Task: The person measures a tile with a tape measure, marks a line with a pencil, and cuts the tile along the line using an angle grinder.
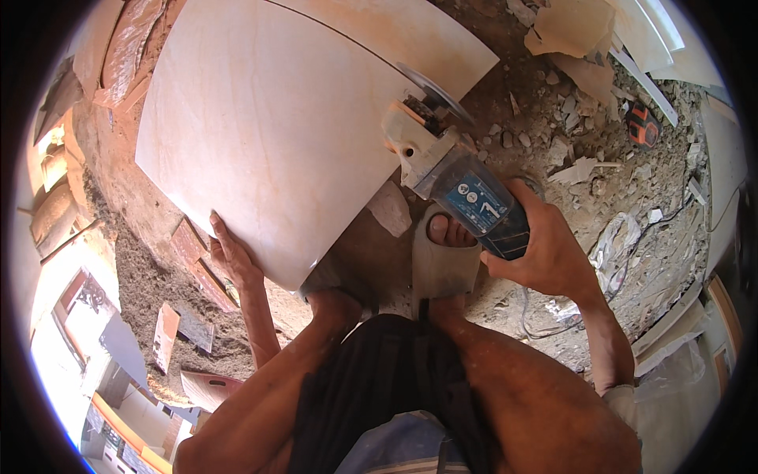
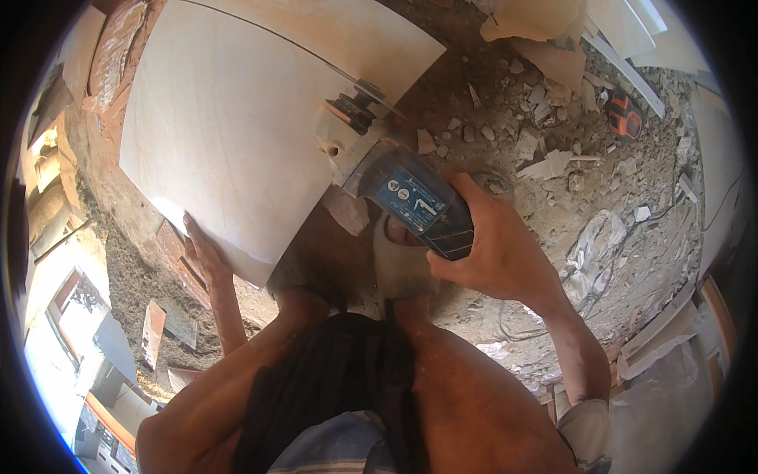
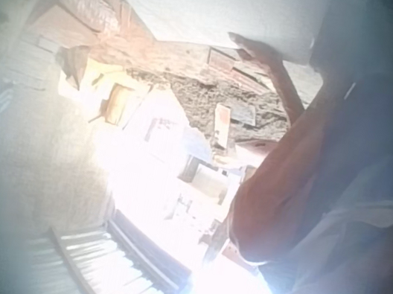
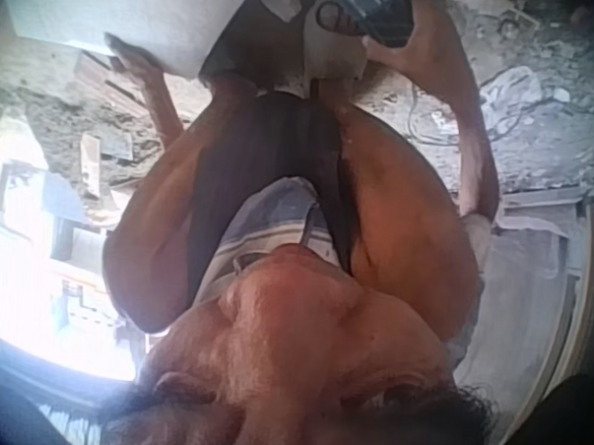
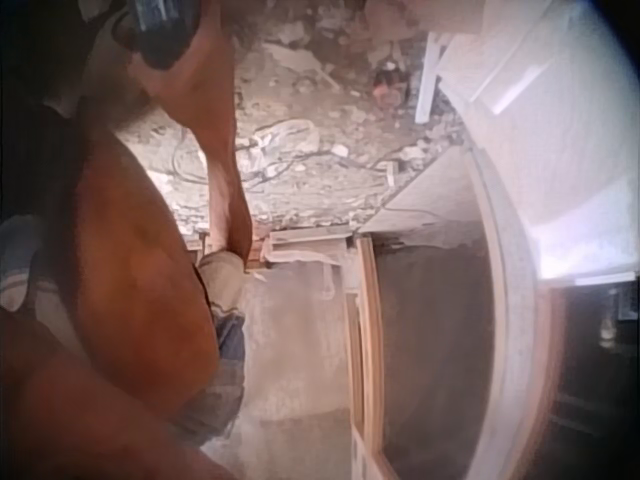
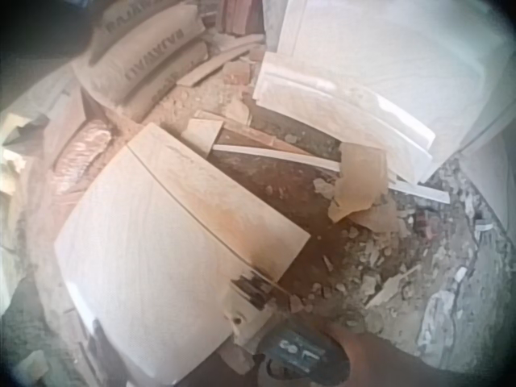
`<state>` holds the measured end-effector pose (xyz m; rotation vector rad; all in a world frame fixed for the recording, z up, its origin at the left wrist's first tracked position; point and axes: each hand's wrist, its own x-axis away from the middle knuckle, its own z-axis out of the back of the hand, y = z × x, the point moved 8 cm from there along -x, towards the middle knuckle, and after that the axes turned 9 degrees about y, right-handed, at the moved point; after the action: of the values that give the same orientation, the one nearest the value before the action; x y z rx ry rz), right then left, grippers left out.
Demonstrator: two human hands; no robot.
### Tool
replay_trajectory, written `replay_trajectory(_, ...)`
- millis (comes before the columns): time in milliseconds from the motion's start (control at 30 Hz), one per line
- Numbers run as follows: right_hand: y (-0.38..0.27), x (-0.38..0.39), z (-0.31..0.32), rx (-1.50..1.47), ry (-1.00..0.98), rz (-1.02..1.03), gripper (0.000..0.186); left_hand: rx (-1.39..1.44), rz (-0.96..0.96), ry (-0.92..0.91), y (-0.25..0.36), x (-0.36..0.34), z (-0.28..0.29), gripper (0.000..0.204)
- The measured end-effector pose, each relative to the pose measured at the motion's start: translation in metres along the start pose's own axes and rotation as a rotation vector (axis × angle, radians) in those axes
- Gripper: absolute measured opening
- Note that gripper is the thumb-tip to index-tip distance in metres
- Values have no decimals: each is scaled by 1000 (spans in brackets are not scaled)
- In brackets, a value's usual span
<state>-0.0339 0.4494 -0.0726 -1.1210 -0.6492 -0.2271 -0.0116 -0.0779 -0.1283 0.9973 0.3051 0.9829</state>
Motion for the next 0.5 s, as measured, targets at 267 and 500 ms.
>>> replay_trajectory(267, 2, 13, 6, -37, 21, -35, 57, 60, -2, -21, 7, 6, -5, 63)
replay_trajectory(500, 3, 7, 2, -17, 22, -17, 62, 73, 19, -22, 3, 3, -5, 60)
